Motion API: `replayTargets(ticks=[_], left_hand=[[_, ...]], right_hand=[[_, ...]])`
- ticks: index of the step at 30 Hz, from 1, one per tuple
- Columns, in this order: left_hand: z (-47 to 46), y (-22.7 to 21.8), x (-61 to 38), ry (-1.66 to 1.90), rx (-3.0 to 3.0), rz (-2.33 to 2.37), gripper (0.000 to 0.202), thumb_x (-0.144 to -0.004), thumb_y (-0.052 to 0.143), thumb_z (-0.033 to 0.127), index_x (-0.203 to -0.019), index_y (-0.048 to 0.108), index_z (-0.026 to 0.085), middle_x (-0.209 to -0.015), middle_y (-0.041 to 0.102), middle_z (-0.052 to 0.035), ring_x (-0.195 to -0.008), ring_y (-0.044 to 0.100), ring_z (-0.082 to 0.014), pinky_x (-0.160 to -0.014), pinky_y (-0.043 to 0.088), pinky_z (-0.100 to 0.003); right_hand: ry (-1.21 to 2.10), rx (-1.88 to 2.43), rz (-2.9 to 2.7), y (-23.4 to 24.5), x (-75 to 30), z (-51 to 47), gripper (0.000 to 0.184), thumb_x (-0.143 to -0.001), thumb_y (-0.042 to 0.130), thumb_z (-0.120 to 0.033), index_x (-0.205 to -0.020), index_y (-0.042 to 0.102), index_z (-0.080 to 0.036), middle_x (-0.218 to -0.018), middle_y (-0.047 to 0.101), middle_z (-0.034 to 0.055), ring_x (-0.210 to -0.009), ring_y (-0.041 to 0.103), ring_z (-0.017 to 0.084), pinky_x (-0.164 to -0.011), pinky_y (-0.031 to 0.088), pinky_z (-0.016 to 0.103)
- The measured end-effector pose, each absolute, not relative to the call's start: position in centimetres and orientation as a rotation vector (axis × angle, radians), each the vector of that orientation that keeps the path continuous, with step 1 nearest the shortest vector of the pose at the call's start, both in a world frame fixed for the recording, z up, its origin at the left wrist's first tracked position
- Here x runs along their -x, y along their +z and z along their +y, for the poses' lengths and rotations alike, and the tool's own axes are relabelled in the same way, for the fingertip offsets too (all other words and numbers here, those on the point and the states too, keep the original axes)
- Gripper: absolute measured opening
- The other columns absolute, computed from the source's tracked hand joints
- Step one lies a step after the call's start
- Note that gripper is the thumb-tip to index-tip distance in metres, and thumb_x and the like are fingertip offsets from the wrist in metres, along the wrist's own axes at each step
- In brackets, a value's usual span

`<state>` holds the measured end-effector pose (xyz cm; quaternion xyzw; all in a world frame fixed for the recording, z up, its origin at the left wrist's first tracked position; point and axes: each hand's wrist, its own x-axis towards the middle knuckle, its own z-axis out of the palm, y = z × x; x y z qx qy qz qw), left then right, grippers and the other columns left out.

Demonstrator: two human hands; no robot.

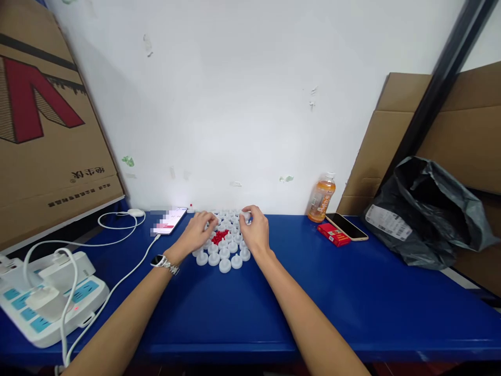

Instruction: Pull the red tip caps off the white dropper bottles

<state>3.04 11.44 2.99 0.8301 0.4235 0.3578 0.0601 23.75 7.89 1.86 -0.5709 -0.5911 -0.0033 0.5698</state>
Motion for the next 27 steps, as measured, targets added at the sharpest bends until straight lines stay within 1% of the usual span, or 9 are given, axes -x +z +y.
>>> replayTargets(ticks=[3, 6, 8, 11, 15, 17, 19, 24, 27], left_hand=[[11.3, 2.4, -3.2, 0.880, -2.640, 1.332, 0.031, -0.096, 0.044, 0.043, -0.095, 0.069, 0.024, -0.097, 0.061, -0.0073, -0.098, 0.052, -0.0268, -0.087, 0.041, -0.042], [11.8, 2.5, -2.0, 0.926, -2.603, 1.338, 0.038, -0.098, 0.040, 0.045, -0.103, 0.071, 0.024, -0.098, 0.062, -0.0077, -0.099, 0.054, -0.0260, -0.090, 0.042, -0.041], [12.3, 2.7, -0.4, 1.021, -2.547, 1.333, 0.039, -0.099, 0.037, 0.042, -0.100, 0.071, 0.022, -0.096, 0.064, -0.0072, -0.097, 0.056, -0.0243, -0.092, 0.042, -0.040], [13.1, 2.5, 2.3, 1.161, -2.460, 1.371, 0.036, -0.099, 0.037, 0.035, -0.095, 0.070, 0.021, -0.097, 0.066, -0.0065, -0.099, 0.057, -0.0234, -0.092, 0.043, -0.038], [13.5, 1.5, 4.6, 1.143, -2.373, 1.511, 0.031, -0.096, 0.041, 0.031, -0.089, 0.070, 0.020, -0.093, 0.066, -0.0066, -0.092, 0.058, -0.0228, -0.085, 0.045, -0.036], [13.3, 1.2, 5.1, 1.139, -2.319, 1.582, 0.030, -0.094, 0.043, 0.028, -0.086, 0.070, 0.019, -0.091, 0.066, -0.0067, -0.088, 0.059, -0.0222, -0.083, 0.045, -0.035], [13.1, 1.2, 5.3, 1.199, -2.259, 1.612, 0.028, -0.094, 0.044, 0.027, -0.084, 0.070, 0.019, -0.090, 0.066, -0.0062, -0.086, 0.060, -0.0213, -0.084, 0.046, -0.035], [12.9, 1.3, 5.4, 1.258, -2.197, 1.656, 0.028, -0.094, 0.044, 0.027, -0.084, 0.069, 0.020, -0.090, 0.067, -0.0066, -0.087, 0.060, -0.0217, -0.085, 0.045, -0.036], [13.1, 1.1, 5.4, 1.236, -2.194, 1.647, 0.028, -0.094, 0.044, 0.027, -0.083, 0.068, 0.020, -0.090, 0.066, -0.0073, -0.088, 0.060, -0.0223, -0.084, 0.046, -0.036]], right_hand=[[0.068, 1.303, -1.432, 1.8, -22.9, 7.5, 0.019, -0.083, 0.055, -0.031, -0.095, 0.066, -0.022, -0.093, 0.070, 0.0037, -0.087, 0.063, 0.021, -0.079, 0.047, 0.033], [0.040, 1.264, -1.468, 2.3, -22.2, 7.3, 0.016, -0.082, 0.057, -0.031, -0.089, 0.068, -0.021, -0.098, 0.067, 0.0064, -0.091, 0.062, 0.021, -0.081, 0.047, 0.034], [0.043, 1.270, -1.511, 3.0, -21.7, 7.8, 0.015, -0.080, 0.058, -0.031, -0.084, 0.067, -0.020, -0.087, 0.064, 0.0052, -0.081, 0.060, 0.020, -0.076, 0.047, 0.032], [0.171, 1.213, -1.660, 4.3, -19.9, 10.6, 0.014, -0.082, 0.056, -0.029, -0.086, 0.066, -0.019, -0.069, 0.061, -0.0005, -0.066, 0.058, 0.015, -0.066, 0.046, 0.027], [0.247, 1.297, -1.876, 5.2, -15.9, 16.8, 0.014, -0.084, 0.055, -0.022, -0.088, 0.066, -0.015, -0.079, 0.071, 0.0029, -0.072, 0.064, 0.013, -0.068, 0.047, 0.022], [0.179, 1.403, -2.080, 5.0, -13.7, 19.6, 0.020, -0.089, 0.051, -0.023, -0.096, 0.068, -0.015, -0.089, 0.073, 0.0049, -0.079, 0.066, 0.013, -0.071, 0.047, 0.021], [0.154, 1.443, -2.194, 4.6, -11.9, 21.7, 0.020, -0.088, 0.054, -0.023, -0.097, 0.070, -0.016, -0.094, 0.074, 0.0059, -0.084, 0.067, 0.014, -0.074, 0.046, 0.022], [0.098, 1.516, -2.367, 3.5, -10.2, 23.9, 0.013, -0.082, 0.063, -0.022, -0.085, 0.074, -0.017, -0.093, 0.075, 0.0094, -0.095, 0.066, 0.023, -0.090, 0.042, 0.032], [0.076, 1.548, -2.452, 3.6, -10.6, 24.1, 0.012, -0.082, 0.065, -0.025, -0.081, 0.075, -0.019, -0.091, 0.076, 0.0078, -0.098, 0.066, 0.024, -0.097, 0.038, 0.036]])
